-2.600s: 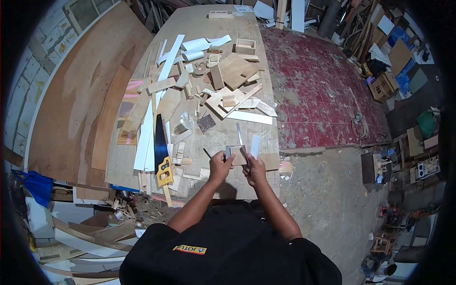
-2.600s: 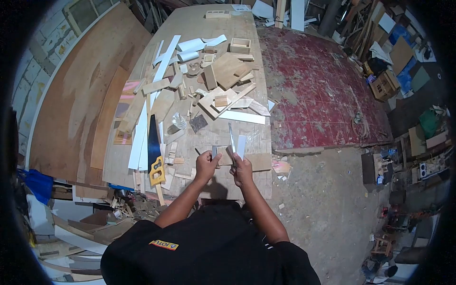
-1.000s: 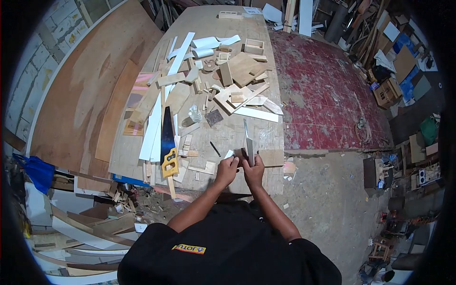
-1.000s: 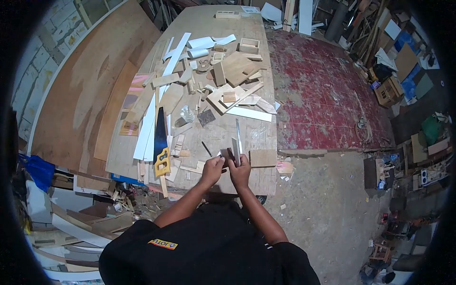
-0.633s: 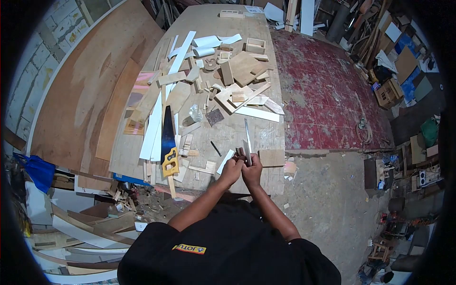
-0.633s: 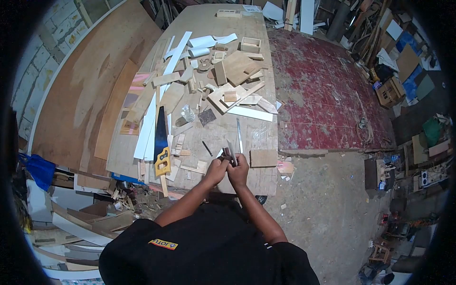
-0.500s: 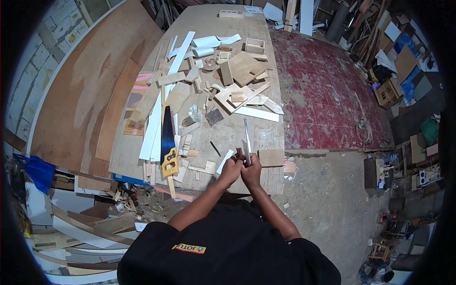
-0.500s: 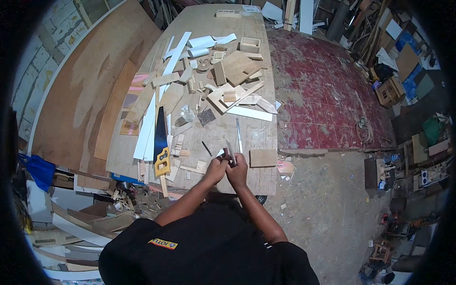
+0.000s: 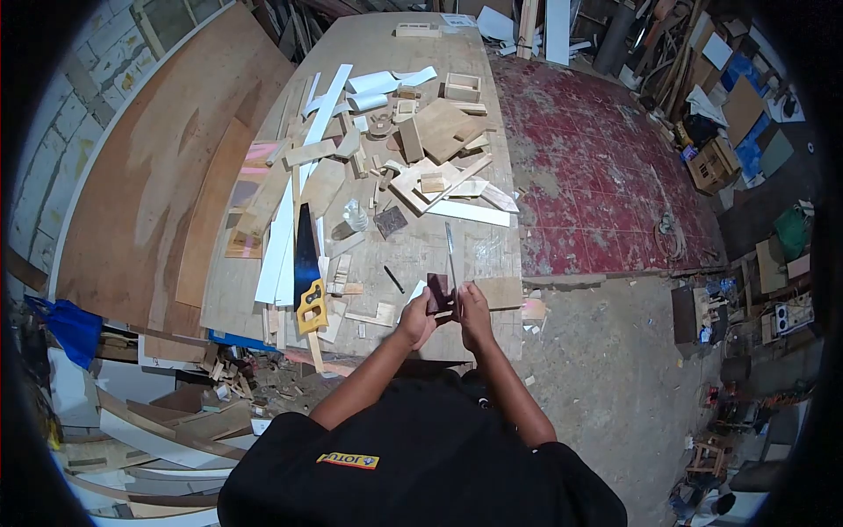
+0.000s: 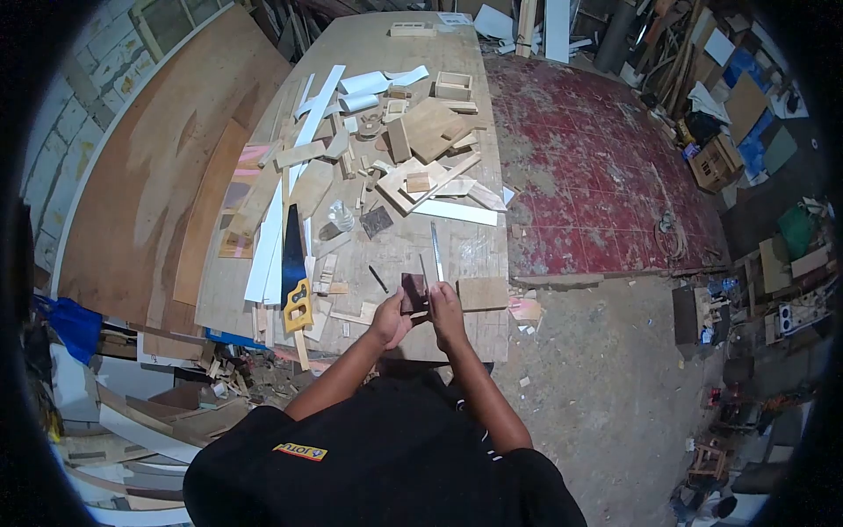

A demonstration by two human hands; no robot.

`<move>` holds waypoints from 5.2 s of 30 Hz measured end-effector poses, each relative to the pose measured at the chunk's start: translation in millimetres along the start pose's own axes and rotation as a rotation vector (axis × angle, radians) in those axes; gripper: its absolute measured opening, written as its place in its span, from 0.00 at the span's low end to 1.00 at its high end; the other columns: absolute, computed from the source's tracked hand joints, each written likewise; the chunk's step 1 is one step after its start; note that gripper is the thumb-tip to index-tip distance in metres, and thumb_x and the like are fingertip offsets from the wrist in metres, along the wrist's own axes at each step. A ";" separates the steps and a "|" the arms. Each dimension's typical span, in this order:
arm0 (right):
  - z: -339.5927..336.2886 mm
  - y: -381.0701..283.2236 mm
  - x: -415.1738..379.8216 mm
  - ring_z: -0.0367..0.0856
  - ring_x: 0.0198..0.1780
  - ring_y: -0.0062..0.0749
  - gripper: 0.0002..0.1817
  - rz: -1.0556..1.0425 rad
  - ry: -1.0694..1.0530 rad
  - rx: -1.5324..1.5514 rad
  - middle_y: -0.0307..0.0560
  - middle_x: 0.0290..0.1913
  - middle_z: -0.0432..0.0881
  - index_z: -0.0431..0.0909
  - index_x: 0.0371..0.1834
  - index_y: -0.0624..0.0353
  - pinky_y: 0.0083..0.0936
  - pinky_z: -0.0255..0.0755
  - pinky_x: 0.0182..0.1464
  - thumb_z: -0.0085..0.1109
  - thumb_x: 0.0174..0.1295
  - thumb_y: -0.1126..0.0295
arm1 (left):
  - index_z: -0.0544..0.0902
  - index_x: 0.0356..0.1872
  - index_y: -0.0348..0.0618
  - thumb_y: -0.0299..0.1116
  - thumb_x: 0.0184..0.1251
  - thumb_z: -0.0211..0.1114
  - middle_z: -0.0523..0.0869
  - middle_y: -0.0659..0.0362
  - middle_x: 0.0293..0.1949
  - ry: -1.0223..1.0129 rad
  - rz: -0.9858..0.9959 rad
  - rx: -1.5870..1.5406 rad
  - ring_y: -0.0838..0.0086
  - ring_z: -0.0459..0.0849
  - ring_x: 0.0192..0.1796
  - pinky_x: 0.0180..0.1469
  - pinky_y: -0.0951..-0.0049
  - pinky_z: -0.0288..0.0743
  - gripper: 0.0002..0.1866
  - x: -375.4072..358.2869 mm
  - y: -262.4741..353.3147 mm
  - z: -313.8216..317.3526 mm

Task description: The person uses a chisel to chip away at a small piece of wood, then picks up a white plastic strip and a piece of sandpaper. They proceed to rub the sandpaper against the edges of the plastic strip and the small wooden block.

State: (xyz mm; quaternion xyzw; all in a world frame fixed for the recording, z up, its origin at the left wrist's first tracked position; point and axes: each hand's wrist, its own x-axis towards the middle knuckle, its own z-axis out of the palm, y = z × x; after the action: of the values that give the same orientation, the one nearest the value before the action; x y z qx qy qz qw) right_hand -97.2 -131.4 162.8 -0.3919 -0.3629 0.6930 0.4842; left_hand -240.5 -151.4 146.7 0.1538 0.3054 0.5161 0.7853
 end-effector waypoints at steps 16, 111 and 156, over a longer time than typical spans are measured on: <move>6.3 -26.1 -7.2 0.74 0.30 0.16 0.10 0.044 0.051 -0.010 0.34 0.32 0.77 0.70 0.47 0.57 0.16 0.69 0.30 0.57 0.64 0.75 | 0.73 0.60 0.37 0.39 0.75 0.55 0.81 0.57 0.52 -0.075 0.114 0.079 0.73 0.79 0.55 0.63 0.71 0.68 0.20 -7.8 28.5 16.1; -0.2 -39.3 -14.4 0.81 0.37 0.19 0.11 0.061 0.179 -0.067 0.39 0.38 0.83 0.80 0.44 0.63 0.15 0.73 0.33 0.66 0.60 0.75 | 0.74 0.58 0.32 0.42 0.75 0.54 0.82 0.53 0.53 -0.221 0.143 0.011 0.69 0.80 0.57 0.65 0.65 0.67 0.22 -7.7 49.9 42.3; 15.5 -99.4 41.9 0.73 0.31 0.13 0.06 -0.247 0.207 0.282 0.35 0.34 0.79 0.77 0.41 0.62 0.12 0.63 0.29 0.62 0.63 0.75 | 0.72 0.60 0.34 0.44 0.76 0.52 0.81 0.54 0.53 -0.208 0.169 0.105 0.69 0.78 0.57 0.66 0.66 0.65 0.23 -7.0 26.8 39.8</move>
State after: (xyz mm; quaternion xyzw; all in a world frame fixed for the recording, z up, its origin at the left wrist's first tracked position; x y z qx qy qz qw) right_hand -82.0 -66.7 249.2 -0.3420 -0.2560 0.6284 0.6501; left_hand -236.2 -143.6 194.3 0.2727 0.2348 0.5450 0.7573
